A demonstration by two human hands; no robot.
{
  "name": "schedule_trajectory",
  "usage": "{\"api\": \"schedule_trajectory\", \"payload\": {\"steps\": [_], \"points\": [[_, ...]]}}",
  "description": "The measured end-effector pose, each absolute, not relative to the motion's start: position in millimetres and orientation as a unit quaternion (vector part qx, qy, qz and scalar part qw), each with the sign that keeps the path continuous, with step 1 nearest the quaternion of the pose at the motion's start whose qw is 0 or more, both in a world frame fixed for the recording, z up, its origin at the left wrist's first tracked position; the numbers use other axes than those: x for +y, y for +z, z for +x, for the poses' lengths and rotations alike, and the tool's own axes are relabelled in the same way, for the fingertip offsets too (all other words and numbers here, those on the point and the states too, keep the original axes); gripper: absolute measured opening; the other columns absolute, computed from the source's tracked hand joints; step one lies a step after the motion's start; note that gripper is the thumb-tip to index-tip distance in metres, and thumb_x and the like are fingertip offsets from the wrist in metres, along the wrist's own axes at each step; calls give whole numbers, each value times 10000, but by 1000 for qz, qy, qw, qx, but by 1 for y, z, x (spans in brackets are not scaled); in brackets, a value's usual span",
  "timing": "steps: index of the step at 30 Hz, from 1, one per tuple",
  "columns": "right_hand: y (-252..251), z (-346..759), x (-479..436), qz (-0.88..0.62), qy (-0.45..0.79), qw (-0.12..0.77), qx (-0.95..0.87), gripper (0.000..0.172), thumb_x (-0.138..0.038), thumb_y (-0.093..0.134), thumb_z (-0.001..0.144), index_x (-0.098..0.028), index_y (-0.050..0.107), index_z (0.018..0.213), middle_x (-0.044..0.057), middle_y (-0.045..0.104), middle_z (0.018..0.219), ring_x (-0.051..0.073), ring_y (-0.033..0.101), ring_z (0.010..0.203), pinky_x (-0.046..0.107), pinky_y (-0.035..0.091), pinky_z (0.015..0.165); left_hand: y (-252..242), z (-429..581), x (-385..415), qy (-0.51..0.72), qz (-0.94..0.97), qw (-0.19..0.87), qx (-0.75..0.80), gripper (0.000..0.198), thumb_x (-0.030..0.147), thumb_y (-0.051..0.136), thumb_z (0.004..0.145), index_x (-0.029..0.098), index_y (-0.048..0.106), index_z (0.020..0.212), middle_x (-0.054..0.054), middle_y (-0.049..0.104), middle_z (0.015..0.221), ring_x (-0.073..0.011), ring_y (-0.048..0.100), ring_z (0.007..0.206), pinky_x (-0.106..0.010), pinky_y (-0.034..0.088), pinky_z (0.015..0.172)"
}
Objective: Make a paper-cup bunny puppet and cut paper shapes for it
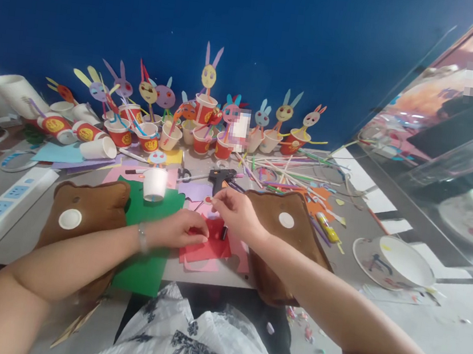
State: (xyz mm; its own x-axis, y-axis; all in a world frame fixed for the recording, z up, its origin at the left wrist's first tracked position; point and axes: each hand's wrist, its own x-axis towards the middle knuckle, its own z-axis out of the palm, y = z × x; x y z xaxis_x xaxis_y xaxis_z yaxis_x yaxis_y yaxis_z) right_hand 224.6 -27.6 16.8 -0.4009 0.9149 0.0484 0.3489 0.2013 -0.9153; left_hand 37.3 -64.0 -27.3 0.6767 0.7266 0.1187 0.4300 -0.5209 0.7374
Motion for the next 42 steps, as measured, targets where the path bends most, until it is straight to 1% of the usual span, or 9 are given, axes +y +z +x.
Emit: {"api": "schedule_trajectory", "payload": {"steps": [3,6,11,16,22,26,31,36,42], "points": [[14,213,-23,-436,457,310,-711,246,-413,627,838,-182,585,766,14,649,653,112,549,537,234,438,522,-25,37,-65,171,888,294,311,146,235,601,874,137,708,859,-78,729,875,-174,641,810,-272,449,775],[9,200,-15,-426,450,313,-720,219,-384,614,843,-190,568,752,6,641,634,118,560,548,230,428,517,-24,38,-66,150,902,270,303,137,233,600,878,148,706,861,-70,723,861,-173,631,806,-275,441,778],[-6,183,4,-425,413,340,-731,192,-338,591,844,-193,544,727,-9,603,605,120,533,551,242,404,530,-24,39,-66,133,903,270,307,134,220,593,881,152,708,869,-60,725,859,-171,627,805,-280,430,782],[-20,179,13,-424,408,376,-716,206,-354,604,832,-192,540,723,-22,557,616,111,489,562,242,384,533,-24,39,-66,146,891,296,312,106,200,619,865,150,712,870,-60,726,883,-166,632,836,-266,431,790],[-29,185,13,-429,442,397,-681,198,-362,584,828,-199,522,734,-36,515,598,98,444,523,231,360,492,-24,41,-67,152,904,257,306,129,189,590,875,162,671,779,-41,668,766,-155,590,758,-265,416,743],[-29,187,13,-427,448,404,-674,205,-373,598,811,-203,518,729,-32,518,598,103,454,527,230,355,483,-27,41,-67,151,907,247,305,152,224,566,902,170,659,795,-40,655,773,-154,579,758,-266,403,727],[-30,189,11,-425,450,395,-679,228,-401,592,833,-213,514,731,-42,507,576,98,433,486,233,345,464,-32,39,-66,145,909,234,313,178,248,532,928,176,651,817,-40,644,786,-155,566,768,-274,389,735],[-37,189,9,-416,468,382,-680,193,-365,584,827,-224,493,731,-47,510,568,101,469,453,234,364,442,-33,38,-66,142,910,230,315,170,245,530,928,181,640,815,-30,635,786,-150,552,764,-270,381,726],[-40,188,7,-413,433,378,-706,145,-309,588,817,-215,524,726,-28,552,582,110,507,521,224,398,488,-30,39,-68,139,914,218,312,191,225,512,928,180,633,786,-30,626,768,-154,554,767,-272,392,744]]}}
